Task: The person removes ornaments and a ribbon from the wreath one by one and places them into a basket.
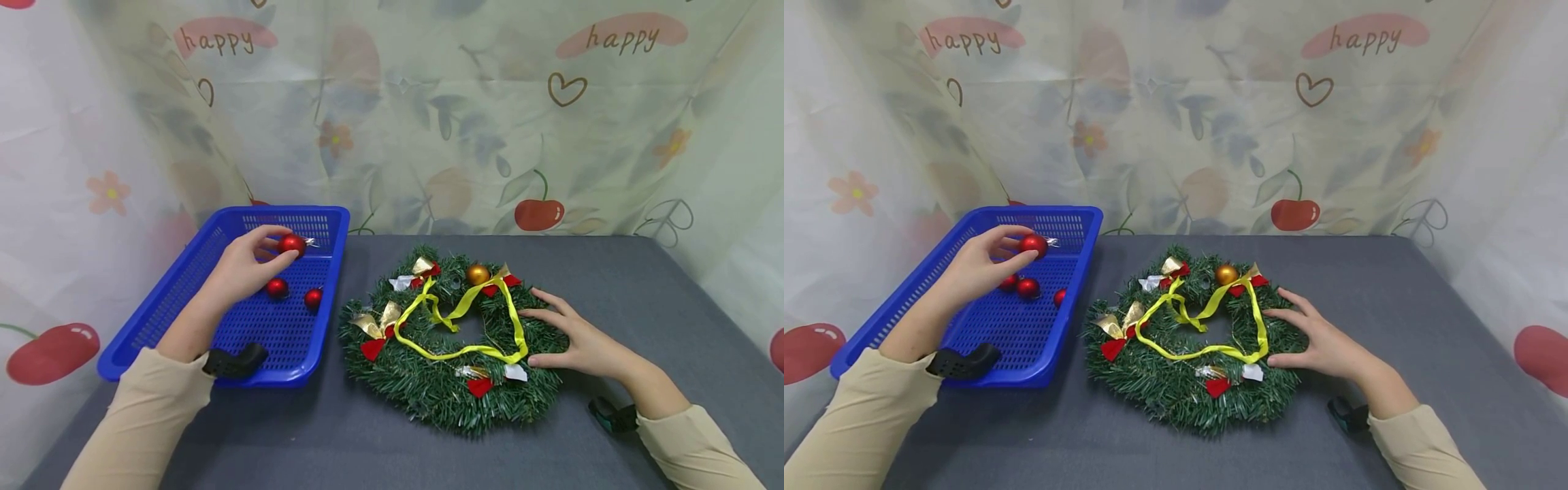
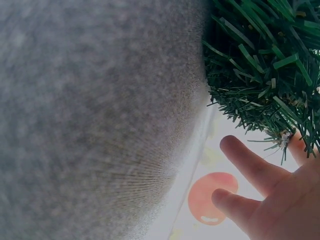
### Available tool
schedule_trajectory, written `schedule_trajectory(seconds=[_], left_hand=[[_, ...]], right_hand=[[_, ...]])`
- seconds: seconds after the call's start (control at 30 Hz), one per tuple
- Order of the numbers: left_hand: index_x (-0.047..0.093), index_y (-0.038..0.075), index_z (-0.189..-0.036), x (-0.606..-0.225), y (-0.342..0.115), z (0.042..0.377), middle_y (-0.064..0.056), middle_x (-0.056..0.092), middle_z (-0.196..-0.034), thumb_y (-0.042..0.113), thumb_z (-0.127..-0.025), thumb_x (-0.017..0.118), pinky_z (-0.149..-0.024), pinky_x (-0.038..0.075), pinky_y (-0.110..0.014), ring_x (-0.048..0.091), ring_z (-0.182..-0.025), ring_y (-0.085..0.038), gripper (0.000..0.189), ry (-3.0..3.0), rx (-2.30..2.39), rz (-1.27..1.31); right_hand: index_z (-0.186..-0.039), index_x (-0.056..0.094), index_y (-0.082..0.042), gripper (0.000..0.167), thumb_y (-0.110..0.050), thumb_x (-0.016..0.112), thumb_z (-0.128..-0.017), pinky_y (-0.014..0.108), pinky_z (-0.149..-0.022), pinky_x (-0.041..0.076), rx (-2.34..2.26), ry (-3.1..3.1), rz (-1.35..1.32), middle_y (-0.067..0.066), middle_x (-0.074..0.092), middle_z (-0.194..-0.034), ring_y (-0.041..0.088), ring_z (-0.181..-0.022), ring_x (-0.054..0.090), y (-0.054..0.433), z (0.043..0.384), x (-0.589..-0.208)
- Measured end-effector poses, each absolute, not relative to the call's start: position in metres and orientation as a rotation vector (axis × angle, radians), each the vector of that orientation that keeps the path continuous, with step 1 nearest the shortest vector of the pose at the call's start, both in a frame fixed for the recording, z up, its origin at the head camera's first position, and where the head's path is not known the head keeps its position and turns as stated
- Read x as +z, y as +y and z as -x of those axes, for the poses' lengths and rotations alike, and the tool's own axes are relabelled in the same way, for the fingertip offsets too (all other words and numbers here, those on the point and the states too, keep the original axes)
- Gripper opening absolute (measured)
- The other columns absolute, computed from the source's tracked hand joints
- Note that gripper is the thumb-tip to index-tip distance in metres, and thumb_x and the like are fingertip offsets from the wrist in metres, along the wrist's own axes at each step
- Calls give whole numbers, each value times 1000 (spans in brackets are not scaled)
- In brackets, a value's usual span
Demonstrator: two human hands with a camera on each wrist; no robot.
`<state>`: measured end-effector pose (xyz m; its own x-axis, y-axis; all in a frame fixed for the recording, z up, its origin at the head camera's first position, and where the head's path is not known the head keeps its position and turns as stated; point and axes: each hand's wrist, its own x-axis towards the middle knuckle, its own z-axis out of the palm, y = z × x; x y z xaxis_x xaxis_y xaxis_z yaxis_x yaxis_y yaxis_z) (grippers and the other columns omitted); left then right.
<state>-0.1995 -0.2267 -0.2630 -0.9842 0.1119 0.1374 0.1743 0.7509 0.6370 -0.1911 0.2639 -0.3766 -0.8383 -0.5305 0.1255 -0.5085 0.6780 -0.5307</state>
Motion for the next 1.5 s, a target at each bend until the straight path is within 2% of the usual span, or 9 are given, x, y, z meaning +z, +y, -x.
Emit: schedule_trajectory(seconds=[0.4,1.2,1.5], left_hand=[[45,8,-134,-264,-236,203,-22,51,-131,37,-93,54,-92,46,-53,52,-117,-39,51,-2852,-1047,204],[45,5,-133,-271,-255,213,-26,48,-134,36,-93,55,-96,42,-57,48,-123,-41,51,-2854,-1040,111],[45,4,-133,-273,-257,216,-28,49,-132,34,-93,56,-92,45,-56,50,-121,-42,51,-2879,-998,92]], right_hand=[[-134,47,-13,67,-33,75,-77,69,-90,35,-876,2847,875,20,16,-152,50,-133,24,264,191,-377],[-135,46,-13,67,-33,74,-78,68,-90,35,-876,2839,875,19,15,-153,49,-132,24,264,191,-377],[-134,47,-14,66,-33,75,-77,68,-90,35,-878,2843,884,20,15,-152,49,-132,25,264,191,-377]])
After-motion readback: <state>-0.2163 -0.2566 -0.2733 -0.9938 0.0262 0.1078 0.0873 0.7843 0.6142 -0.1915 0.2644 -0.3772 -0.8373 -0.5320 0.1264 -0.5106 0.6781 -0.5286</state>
